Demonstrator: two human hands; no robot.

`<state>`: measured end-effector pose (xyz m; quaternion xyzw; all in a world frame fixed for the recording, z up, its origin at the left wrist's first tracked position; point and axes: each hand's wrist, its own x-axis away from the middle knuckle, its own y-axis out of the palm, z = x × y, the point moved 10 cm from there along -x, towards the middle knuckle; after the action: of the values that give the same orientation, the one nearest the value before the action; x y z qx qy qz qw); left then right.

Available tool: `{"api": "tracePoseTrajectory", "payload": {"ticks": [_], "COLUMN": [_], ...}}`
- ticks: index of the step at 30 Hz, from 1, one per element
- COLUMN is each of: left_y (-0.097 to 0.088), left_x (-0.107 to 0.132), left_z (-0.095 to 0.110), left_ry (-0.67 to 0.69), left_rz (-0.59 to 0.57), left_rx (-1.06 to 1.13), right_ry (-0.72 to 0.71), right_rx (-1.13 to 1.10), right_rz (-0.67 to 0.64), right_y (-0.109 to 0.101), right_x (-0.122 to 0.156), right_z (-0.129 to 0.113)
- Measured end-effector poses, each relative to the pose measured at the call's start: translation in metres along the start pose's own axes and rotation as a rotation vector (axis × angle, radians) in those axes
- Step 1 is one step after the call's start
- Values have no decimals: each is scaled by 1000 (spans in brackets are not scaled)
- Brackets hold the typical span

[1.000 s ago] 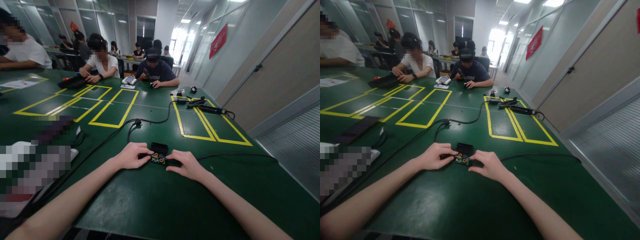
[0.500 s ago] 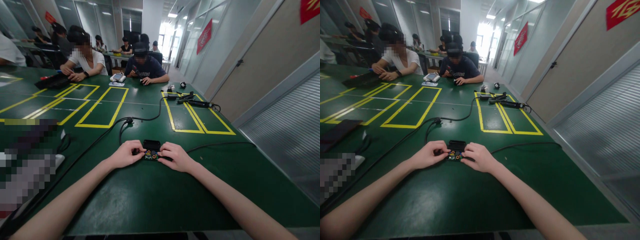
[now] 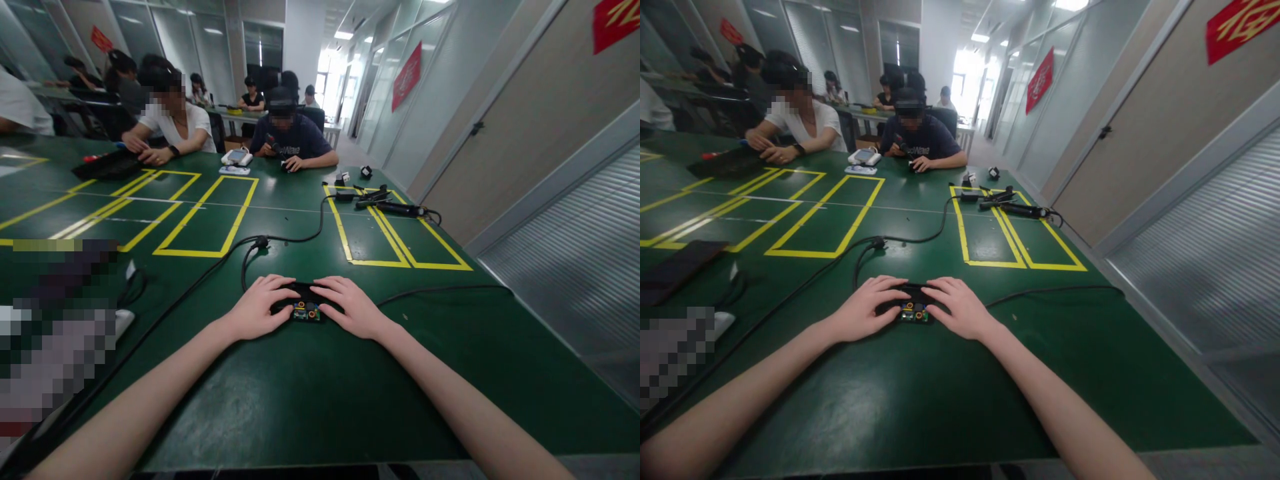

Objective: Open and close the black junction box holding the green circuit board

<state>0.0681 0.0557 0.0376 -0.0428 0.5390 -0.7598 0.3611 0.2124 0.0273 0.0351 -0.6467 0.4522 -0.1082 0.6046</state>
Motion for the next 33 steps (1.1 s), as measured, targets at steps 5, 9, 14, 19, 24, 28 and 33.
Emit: {"api": "tracePoseTrajectory", "payload": {"ticks": [5, 9, 14, 19, 24, 28, 33], "left_y": [-4, -9, -14, -15, -15, -13, -9], "left_x": [2, 2, 1, 1, 2, 1, 2], "left_z": [5, 8, 9, 13, 15, 21, 31], "left_ry": [44, 33, 6, 36, 62, 98, 180], "left_rz": [46, 73, 112, 149, 155, 103, 34], "left_rx": [29, 121, 215, 231, 241, 177, 100], "right_ry": [-63, -86, -112, -54, 27, 7, -86], "right_rx": [-8, -40, -84, -214, -356, -321, -336], "right_rz": [50, 107, 188, 205, 230, 209, 144], "right_y": [-9, -16, -26, -23, -22, -24, -22], "right_x": [2, 4, 5, 5, 5, 4, 5], "right_z": [-6, -11, -19, -13, -3, -8, -21]}}
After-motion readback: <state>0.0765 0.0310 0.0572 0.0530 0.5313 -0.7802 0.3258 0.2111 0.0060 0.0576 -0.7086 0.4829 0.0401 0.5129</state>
